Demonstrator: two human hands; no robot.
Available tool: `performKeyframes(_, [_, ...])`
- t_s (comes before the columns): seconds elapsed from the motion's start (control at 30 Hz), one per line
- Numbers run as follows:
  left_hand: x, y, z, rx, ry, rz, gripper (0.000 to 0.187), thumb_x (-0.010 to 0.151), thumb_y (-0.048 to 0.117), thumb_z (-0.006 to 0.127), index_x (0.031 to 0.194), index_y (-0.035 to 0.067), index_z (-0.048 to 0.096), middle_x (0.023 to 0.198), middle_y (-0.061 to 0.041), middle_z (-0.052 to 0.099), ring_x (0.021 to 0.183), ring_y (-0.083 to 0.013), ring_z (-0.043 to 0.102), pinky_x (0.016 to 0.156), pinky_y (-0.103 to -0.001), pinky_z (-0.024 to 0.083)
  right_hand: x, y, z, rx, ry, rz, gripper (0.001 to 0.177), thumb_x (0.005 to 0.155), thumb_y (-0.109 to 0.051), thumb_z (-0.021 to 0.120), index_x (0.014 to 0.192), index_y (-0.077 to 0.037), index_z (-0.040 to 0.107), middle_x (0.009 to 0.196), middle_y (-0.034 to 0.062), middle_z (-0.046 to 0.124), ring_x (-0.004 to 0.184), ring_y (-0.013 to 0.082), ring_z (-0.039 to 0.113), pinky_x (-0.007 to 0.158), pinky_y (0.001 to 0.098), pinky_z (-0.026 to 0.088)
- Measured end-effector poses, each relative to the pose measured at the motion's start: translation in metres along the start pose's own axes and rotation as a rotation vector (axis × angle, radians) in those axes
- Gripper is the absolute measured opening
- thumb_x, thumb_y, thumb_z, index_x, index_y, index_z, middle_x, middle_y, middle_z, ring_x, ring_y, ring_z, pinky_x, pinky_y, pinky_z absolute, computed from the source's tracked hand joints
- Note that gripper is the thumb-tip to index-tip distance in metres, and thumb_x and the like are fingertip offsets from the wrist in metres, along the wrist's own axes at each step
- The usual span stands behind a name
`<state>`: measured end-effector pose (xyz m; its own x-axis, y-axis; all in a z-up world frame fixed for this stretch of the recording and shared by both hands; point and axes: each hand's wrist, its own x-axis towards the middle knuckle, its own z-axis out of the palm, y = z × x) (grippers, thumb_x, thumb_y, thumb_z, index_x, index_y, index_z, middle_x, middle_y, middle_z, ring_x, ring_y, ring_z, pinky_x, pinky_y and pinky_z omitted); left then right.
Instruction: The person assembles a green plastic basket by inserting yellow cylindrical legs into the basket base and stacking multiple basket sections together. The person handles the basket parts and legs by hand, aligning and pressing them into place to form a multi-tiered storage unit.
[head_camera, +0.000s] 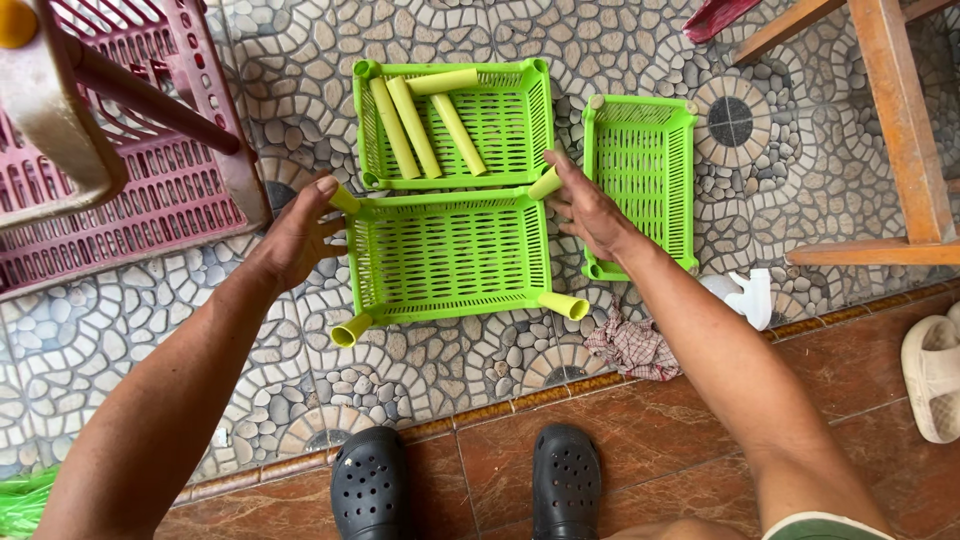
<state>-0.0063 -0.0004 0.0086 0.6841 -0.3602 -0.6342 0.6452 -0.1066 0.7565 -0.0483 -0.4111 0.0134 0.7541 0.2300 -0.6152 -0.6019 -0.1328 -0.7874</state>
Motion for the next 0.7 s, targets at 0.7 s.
performKeyframes(0.7, [-0.091, -0.071, 0.006, 0.294, -0.273, -0.313, 0.144, 0.051, 0.075, 0.069, 0.163, 0.027, -0.008, 0.167, -0.021, 0.011, 0.155, -0.0404, 0.014, 0.119, -0.066, 0.021, -0.084, 0.072, -0.001, 0.068, -0.366, 0.137, 0.135, 0.065, -0.069, 0.079, 0.161, -0.035, -0.010, 0.172, 0.0109, -0.004, 0.155, 0.0354, 0.019, 0.114, 0.0546, 0.040])
